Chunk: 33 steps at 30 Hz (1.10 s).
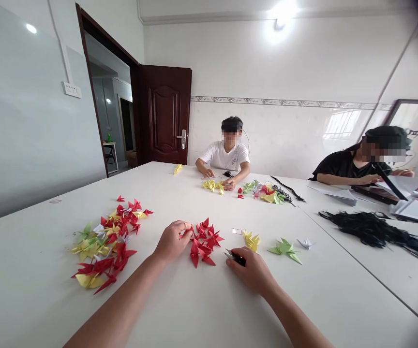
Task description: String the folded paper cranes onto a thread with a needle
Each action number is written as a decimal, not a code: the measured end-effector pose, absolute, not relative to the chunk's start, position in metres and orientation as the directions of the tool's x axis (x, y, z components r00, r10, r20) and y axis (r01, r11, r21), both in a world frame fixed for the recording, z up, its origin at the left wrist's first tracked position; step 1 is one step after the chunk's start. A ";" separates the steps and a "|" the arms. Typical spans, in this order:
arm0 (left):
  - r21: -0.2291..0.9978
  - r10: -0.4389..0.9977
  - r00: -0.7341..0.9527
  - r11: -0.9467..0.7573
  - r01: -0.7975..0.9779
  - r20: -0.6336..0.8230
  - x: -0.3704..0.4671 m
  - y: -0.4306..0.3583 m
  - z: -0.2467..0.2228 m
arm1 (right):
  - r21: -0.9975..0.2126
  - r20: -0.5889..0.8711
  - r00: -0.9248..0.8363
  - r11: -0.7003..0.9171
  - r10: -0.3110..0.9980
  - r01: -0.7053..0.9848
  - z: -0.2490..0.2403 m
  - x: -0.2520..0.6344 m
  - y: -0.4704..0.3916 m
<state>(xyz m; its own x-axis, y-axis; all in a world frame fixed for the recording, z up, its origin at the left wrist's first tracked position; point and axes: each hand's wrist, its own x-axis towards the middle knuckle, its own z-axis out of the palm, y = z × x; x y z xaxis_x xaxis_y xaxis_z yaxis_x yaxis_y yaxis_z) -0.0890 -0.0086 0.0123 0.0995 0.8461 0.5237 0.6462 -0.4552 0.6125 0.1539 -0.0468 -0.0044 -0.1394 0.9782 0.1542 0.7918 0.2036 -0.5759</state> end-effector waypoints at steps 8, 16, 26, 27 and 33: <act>0.621 0.851 0.108 -0.457 0.637 0.514 -0.091 -0.007 0.011 | -0.556 0.171 -0.147 0.219 0.974 0.802 -0.006 0.154 -0.046; 0.616 0.851 0.125 -0.462 0.638 0.510 -0.092 -0.007 0.010 | -0.553 0.165 -0.150 0.218 0.975 0.804 -0.004 0.154 -0.047; 0.616 0.870 0.119 -0.430 0.660 0.479 -0.089 -0.009 0.012 | -0.550 0.151 -0.151 0.209 0.977 0.809 -0.003 0.153 -0.047; 0.613 0.867 0.120 -0.433 0.661 0.484 -0.089 -0.009 0.012 | -0.550 0.151 -0.150 0.209 0.977 0.809 -0.003 0.153 -0.047; 0.617 0.866 0.120 -0.437 0.655 0.486 -0.090 -0.009 0.013 | -0.555 0.144 -0.144 0.200 0.979 0.807 -0.003 0.154 -0.047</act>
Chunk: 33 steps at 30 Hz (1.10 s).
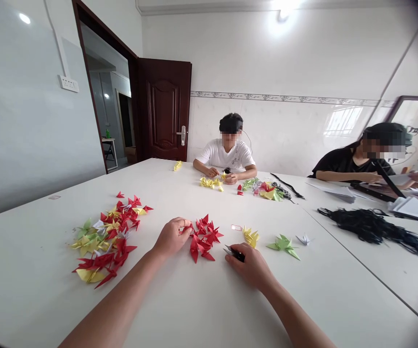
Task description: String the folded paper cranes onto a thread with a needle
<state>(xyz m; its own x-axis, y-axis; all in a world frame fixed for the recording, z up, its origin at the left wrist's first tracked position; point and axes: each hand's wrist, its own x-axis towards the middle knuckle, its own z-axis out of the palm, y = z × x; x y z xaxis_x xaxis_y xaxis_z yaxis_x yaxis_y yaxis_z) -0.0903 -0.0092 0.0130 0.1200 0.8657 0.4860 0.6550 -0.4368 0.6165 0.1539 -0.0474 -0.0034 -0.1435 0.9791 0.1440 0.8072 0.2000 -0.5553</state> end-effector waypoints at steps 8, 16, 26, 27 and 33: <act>0.637 0.860 0.112 -0.450 0.626 0.497 -0.091 -0.009 0.012 | -0.559 0.147 -0.144 0.202 0.979 0.804 -0.004 0.154 -0.048; 0.615 0.844 0.109 -0.466 0.636 0.526 -0.090 -0.010 0.014 | -0.555 0.151 -0.150 0.209 0.977 0.805 -0.003 0.153 -0.049; 0.638 0.792 0.198 -0.589 0.496 0.577 -0.077 -0.020 0.018 | -0.562 0.147 -0.157 0.213 0.977 0.799 -0.006 0.154 -0.047; 0.643 0.786 0.217 -0.603 0.472 0.578 -0.075 -0.021 0.018 | -0.564 0.151 -0.158 0.216 0.976 0.797 -0.006 0.155 -0.047; 0.666 0.791 0.250 -0.607 0.432 0.559 -0.063 -0.030 0.016 | -0.605 0.204 -0.146 0.242 0.968 0.759 -0.002 0.153 -0.050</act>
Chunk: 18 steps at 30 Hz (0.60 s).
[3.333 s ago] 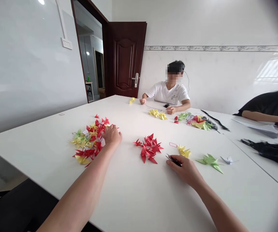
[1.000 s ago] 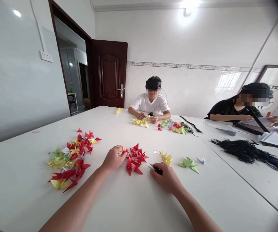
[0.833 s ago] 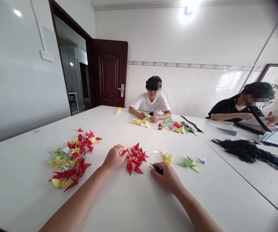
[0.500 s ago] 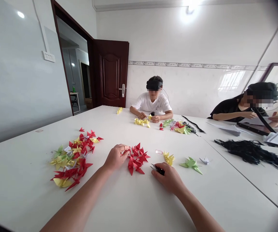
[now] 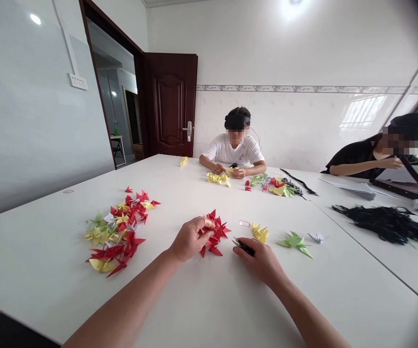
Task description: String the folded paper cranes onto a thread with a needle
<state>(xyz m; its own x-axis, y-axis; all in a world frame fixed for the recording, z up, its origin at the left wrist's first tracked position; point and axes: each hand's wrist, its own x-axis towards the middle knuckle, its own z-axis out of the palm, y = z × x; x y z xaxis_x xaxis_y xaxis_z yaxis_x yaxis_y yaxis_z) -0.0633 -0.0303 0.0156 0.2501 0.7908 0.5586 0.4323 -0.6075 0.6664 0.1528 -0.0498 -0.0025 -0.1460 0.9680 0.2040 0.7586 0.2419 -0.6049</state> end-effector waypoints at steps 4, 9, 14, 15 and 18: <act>0.715 0.813 0.251 -0.582 0.388 0.526 -0.058 -0.036 0.016 | -0.651 0.271 -0.143 0.291 0.952 0.701 0.003 0.145 -0.057; 0.692 0.774 0.295 -0.633 0.348 0.560 -0.053 -0.040 0.014 | -0.687 0.344 -0.194 0.387 0.919 0.615 0.007 0.136 -0.065; 0.667 0.760 0.355 -0.649 0.365 0.544 -0.049 -0.043 0.013 | -0.710 0.315 -0.212 0.378 0.925 0.594 0.005 0.134 -0.065; 0.663 0.755 0.364 -0.654 0.364 0.545 -0.048 -0.044 0.013 | -0.713 0.311 -0.210 0.373 0.927 0.594 0.004 0.134 -0.065; 0.657 0.748 0.387 -0.661 0.363 0.539 -0.047 -0.045 0.013 | -0.714 0.305 -0.204 0.365 0.930 0.597 0.003 0.134 -0.064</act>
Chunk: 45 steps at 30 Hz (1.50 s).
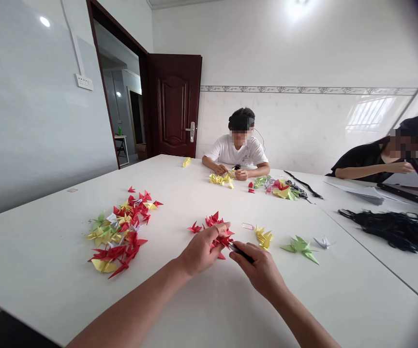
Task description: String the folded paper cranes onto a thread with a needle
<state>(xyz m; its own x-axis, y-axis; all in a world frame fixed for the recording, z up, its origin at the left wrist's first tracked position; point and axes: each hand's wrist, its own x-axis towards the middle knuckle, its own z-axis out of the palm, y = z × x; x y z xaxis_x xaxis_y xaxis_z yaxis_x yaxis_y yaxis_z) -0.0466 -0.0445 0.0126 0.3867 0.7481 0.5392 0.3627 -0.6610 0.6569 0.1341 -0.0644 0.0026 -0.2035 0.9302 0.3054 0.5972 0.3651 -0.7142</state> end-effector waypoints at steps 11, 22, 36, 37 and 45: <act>0.647 0.741 0.409 -0.668 0.368 0.532 -0.047 -0.043 0.012 | -0.667 0.333 -0.206 0.385 0.920 0.638 0.004 0.135 -0.064; 0.731 0.778 0.438 -0.604 0.319 0.451 -0.046 -0.047 0.009 | -0.742 0.357 -0.166 0.387 0.919 0.548 0.005 0.131 -0.065; 0.703 0.777 0.437 -0.613 0.360 0.454 -0.045 -0.048 0.014 | -0.635 0.432 -0.153 0.420 0.889 0.648 0.006 0.139 -0.061; 0.695 0.776 0.425 -0.618 0.367 0.465 -0.046 -0.048 0.014 | -0.632 0.438 -0.129 0.406 0.890 0.660 0.006 0.142 -0.059; 0.660 0.746 0.440 -0.657 0.364 0.500 -0.050 -0.044 0.014 | -0.642 0.429 0.155 0.179 0.890 0.746 0.004 0.179 -0.041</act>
